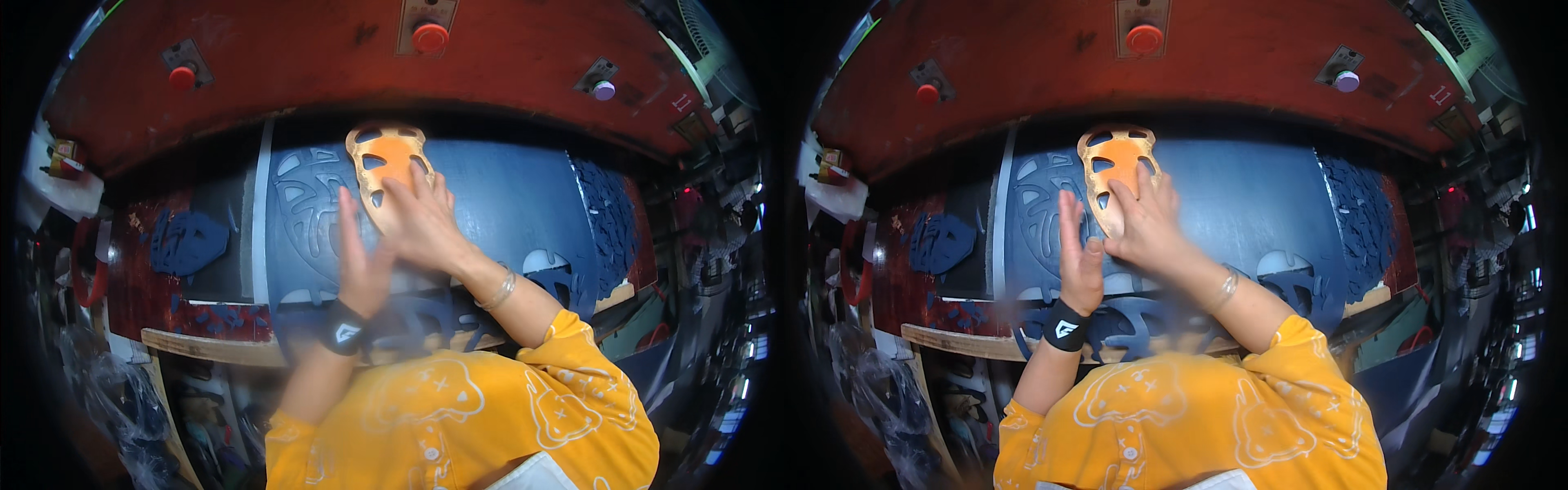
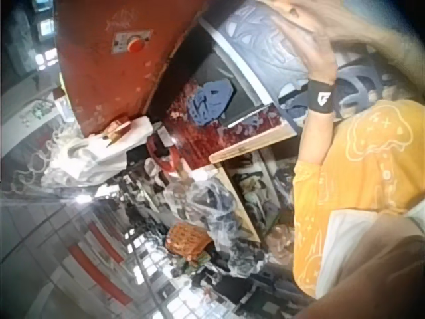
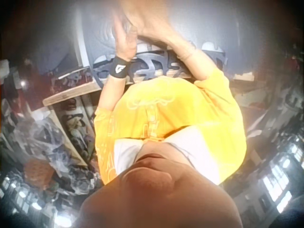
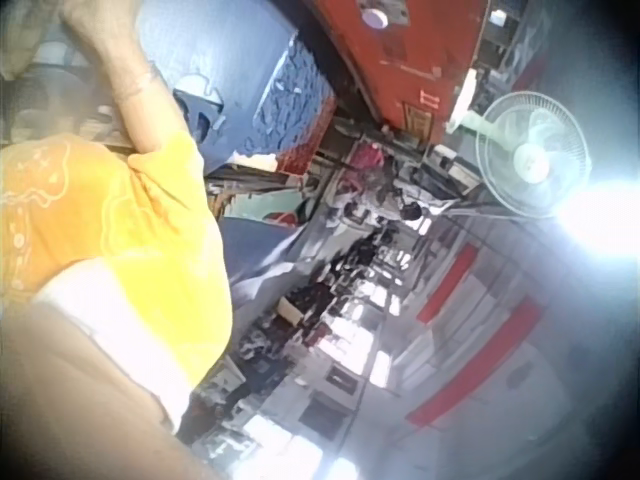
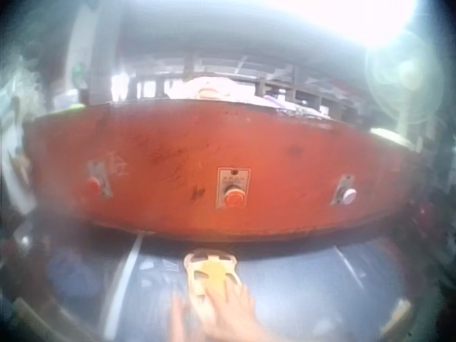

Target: The person repeatedly picks up dark blue rubber pieces, places them on a roller machine, and presses them with a wooden tool. They then remove the processed pieces and place them into plastic bags. The person also handles a large blue rubber sheet and a yellow plastic template during the process.

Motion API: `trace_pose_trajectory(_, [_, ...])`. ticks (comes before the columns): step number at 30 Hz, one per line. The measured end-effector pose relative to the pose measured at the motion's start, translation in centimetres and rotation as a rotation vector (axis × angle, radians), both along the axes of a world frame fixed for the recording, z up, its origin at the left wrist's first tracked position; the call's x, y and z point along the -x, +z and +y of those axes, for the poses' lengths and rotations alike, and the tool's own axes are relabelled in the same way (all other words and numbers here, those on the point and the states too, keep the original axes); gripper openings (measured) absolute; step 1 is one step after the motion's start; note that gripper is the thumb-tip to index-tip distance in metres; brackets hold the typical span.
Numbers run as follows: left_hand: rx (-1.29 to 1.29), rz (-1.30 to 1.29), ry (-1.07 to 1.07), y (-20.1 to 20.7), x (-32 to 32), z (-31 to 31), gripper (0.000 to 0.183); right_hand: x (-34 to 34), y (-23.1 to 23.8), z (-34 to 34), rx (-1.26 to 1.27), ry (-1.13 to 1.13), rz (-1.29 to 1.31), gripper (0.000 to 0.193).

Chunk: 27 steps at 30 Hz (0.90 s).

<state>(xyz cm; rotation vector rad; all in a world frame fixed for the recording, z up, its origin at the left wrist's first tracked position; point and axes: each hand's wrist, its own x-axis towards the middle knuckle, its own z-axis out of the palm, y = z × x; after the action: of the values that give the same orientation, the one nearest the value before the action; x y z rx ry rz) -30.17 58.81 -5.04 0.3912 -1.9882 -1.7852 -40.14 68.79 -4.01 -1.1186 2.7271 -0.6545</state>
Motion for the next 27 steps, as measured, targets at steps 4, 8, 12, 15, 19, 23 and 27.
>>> trace_pose_trajectory(4, [0.159,-0.003,-0.096,-1.4,1.7,0.0,0.108,2.0,0.8,1.1,0.176,-0.022,-0.224,0.089])
trace_pose_trajectory(8, [0.717,-0.299,-0.247,-1.2,1.7,-0.3,0.109,3.8,0.7,2.1,0.496,-0.041,-0.491,0.090])
trace_pose_trajectory(12, [1.062,-0.423,-0.234,-0.4,1.7,-0.5,0.102,5.7,0.6,4.0,1.074,-0.002,-1.092,0.080])
trace_pose_trajectory(15, [1.033,-0.456,-0.212,-0.1,1.7,-0.8,0.098,6.9,1.2,5.8,1.193,-0.078,-1.235,0.077])
trace_pose_trajectory(19, [0.984,-0.305,-0.199,-0.2,1.8,-1.2,0.082,7.7,2.1,7.1,0.586,-0.153,-0.464,0.069])
trace_pose_trajectory(23, [1.023,-0.307,-0.283,-0.3,1.7,-1.4,0.065,6.8,1.7,6.7,0.028,-0.153,-0.039,0.067])
trace_pose_trajectory(27, [0.983,-0.316,-0.285,-0.4,1.0,-1.3,0.061,5.5,0.7,6.2,-0.020,-0.122,0.088,0.065])
